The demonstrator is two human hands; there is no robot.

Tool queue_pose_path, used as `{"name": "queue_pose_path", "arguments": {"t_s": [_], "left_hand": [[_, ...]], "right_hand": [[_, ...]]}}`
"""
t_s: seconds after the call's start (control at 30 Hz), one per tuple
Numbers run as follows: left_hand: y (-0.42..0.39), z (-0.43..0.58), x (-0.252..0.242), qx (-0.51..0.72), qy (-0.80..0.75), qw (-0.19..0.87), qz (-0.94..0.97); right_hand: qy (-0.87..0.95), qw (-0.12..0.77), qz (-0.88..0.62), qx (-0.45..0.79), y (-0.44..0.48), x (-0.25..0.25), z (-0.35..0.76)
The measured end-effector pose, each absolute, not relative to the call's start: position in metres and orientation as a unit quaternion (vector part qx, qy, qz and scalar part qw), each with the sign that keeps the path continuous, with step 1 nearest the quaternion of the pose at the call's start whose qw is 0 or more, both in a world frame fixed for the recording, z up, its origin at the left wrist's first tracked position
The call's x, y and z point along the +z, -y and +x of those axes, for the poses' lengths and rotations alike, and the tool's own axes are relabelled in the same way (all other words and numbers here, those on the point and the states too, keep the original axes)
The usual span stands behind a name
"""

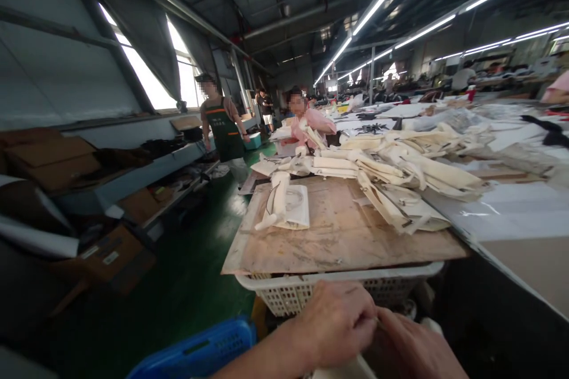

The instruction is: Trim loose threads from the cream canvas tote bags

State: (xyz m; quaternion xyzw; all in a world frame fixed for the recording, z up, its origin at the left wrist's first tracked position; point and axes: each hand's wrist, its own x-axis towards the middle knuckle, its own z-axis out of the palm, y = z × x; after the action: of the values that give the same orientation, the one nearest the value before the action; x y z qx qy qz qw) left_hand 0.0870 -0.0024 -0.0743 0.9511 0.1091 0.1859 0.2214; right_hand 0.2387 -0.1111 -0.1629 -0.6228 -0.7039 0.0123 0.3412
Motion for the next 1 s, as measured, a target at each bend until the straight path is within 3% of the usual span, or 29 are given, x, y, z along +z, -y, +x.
{"name": "queue_pose_path", "arguments": {"t_s": [0.3, 0.43, 0.6, 1.0], "left_hand": [[0.008, 0.063, -0.044, 0.128, -0.236, 0.352, 0.897], [0.009, 0.057, -0.039, 0.139, -0.31, 0.342, 0.876], [0.011, 0.055, -0.033, 0.147, -0.29, 0.29, 0.9], [0.023, 0.059, -0.065, 0.237, -0.194, 0.178, 0.935]], "right_hand": [[0.697, 0.214, -0.684, 0.028, 0.102, -0.108, 0.216], [0.694, 0.191, -0.693, 0.038, 0.104, -0.095, 0.217], [0.726, 0.084, -0.682, 0.034, 0.112, -0.074, 0.216], [0.663, 0.231, -0.711, 0.041, 0.117, -0.12, 0.214]]}}
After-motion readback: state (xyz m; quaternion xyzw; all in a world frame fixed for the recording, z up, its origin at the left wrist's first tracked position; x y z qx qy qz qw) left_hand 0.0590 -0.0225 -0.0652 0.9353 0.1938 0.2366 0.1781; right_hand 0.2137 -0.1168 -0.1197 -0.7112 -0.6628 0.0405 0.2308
